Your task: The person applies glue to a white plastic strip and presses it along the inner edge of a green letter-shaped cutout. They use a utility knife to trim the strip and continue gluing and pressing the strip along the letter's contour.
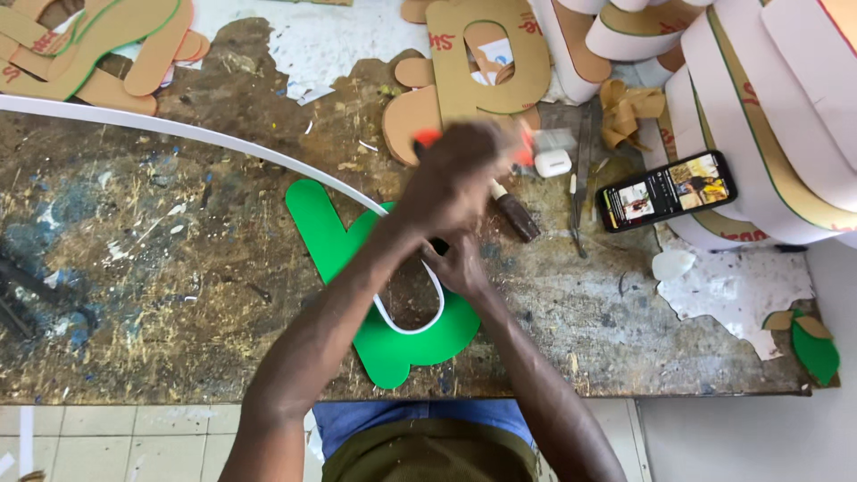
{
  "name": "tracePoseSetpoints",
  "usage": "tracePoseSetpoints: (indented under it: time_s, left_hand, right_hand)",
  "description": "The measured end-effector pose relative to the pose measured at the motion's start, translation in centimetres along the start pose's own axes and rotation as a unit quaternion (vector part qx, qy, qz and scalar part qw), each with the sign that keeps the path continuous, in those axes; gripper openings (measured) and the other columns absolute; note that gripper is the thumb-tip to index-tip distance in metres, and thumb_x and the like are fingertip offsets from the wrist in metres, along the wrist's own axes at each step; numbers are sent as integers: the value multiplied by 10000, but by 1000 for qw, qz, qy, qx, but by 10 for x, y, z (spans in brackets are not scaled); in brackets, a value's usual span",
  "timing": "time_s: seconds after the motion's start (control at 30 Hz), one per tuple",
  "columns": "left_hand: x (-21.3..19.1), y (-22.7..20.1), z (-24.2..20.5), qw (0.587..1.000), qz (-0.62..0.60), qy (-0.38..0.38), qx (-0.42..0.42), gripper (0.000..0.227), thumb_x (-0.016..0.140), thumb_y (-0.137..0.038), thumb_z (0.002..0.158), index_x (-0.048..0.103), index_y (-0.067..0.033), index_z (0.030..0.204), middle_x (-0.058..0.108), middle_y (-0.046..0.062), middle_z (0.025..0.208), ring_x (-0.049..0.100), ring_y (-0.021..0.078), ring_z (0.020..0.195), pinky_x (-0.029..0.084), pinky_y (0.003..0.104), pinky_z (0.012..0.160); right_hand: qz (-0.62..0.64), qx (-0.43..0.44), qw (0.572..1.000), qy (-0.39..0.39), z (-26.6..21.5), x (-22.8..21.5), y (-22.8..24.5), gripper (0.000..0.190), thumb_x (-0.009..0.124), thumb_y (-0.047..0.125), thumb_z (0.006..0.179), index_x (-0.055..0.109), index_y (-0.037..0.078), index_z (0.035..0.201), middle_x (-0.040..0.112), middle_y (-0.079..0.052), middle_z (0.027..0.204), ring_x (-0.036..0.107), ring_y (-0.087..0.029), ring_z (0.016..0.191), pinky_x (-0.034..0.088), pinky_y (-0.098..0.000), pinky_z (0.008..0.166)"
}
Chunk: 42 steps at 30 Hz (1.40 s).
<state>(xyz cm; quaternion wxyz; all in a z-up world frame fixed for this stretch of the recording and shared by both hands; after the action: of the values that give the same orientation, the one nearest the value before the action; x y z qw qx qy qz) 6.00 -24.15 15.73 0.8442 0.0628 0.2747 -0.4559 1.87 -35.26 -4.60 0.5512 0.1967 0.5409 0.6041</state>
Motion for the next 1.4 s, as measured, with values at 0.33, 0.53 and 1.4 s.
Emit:
tracePoseSetpoints:
  time_s: [0.33,0.53,1.4]
  left_hand:
    - [10,102,-59,944,-86,204,-245,634,717,-86,1134,470,-273,1688,739,229,1407,686,505,1372,520,655,1145]
    - [-57,78,-116,976,19,146,-160,332,603,-161,1184,682,-70,1493,732,212,1177,717,469,1209,530,564,1113]
    - [-64,29,-216,980,107,130,-106,452,873,-534,995,692,-174,1200,677,55,1135,679,332,1116,447,581,1167]
  right_hand:
    - [-10,-62,998,-19,16,-13,42,323,900,317,988,759,104,790,726,-168,756,717,-435,779,495,-449,701]
    - [18,-59,998,-22,20,-15,44,299,867,275,1001,742,84,807,702,-182,749,711,-447,781,490,-457,693]
    - [-28,54,998,-34,-14,-5,64,312,851,304,1084,761,100,867,639,-141,747,615,-212,774,457,-382,673]
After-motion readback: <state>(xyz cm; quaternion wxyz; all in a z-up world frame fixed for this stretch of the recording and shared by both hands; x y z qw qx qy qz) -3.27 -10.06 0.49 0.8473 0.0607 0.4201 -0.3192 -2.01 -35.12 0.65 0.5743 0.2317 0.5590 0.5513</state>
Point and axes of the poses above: each hand's wrist, its own z-axis towards the middle knuckle, its own x-axis out of the palm, y = z × x, the point moved 2 cm from there along z, towards the middle knuckle
